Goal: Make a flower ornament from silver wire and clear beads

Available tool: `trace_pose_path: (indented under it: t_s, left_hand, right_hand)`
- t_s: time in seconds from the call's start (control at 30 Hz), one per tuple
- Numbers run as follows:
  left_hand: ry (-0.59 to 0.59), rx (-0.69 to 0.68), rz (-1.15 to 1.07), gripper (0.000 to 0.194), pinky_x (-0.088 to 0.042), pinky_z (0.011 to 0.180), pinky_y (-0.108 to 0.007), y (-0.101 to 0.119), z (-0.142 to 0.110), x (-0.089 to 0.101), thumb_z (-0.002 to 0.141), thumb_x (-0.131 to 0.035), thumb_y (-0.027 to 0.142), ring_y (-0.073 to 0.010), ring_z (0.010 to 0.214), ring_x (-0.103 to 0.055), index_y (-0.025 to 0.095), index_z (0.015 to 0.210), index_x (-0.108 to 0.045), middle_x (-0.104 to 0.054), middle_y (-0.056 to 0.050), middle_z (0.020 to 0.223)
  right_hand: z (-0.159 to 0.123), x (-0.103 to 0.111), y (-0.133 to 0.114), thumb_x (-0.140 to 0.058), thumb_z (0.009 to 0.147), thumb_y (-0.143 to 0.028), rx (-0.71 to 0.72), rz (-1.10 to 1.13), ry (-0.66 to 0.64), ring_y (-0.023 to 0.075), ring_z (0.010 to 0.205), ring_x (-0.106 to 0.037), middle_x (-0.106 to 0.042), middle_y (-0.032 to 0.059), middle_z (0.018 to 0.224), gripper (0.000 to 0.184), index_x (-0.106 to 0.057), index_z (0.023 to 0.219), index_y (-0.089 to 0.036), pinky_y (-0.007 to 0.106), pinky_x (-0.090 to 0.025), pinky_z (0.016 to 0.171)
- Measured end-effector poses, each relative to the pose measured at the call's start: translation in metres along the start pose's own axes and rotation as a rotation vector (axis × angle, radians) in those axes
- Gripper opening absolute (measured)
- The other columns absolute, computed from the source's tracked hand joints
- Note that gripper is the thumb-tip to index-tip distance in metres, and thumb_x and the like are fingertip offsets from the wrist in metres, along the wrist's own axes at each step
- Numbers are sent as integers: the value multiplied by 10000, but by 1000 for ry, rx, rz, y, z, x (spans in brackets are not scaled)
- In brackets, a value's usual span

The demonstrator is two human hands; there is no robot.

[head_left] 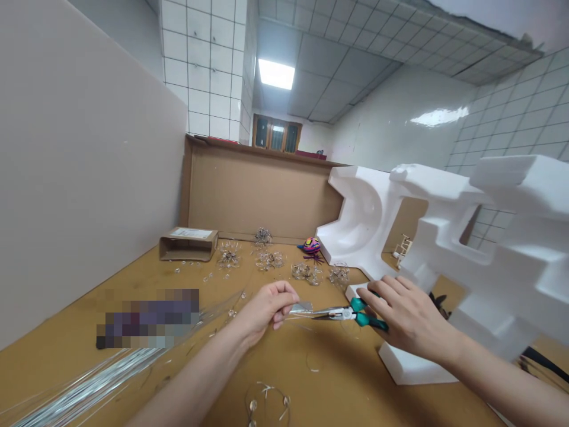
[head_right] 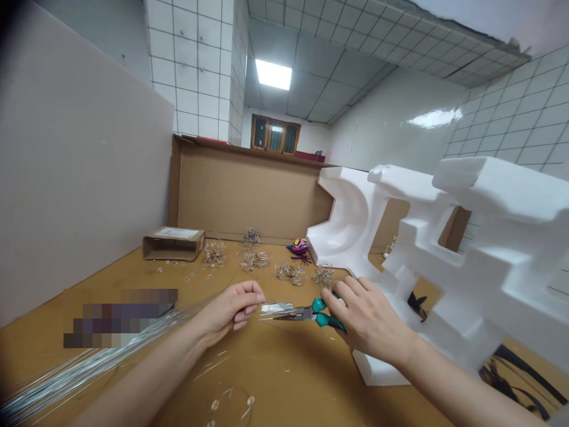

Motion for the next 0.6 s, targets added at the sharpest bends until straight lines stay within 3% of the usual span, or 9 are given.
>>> trace_pose_path:
  t_s: [0.2,0.6]
  left_hand:
    - [-19,22,-32,133,-174,326,-141,-3,1,-1,678,-599,237,-10,342,-240,156,666,-494,-407,90,460]
    - [-6,51,-11,136,-171,320,-143,-4,1,-3,677,-594,231,-15,343,-231,154,659,-484,-392,91,442]
  right_hand:
    - [3,9,-4,-505,771,-243,49,-28,113,169,670,-425,-544,51,750,251,-544,1008,-172,303,-264,596]
    - [3,11,-11,-488,784,-225,82,-39,118,161,648,-422,-543,47,729,233,-551,1001,-166,294,-267,590]
Point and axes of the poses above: each hand's wrist, its own z-axis towards the middle knuckle, its own x-axis out of the back of the hand, y = z × x, the point moved 10 cm from there along z, towards the middle knuckle
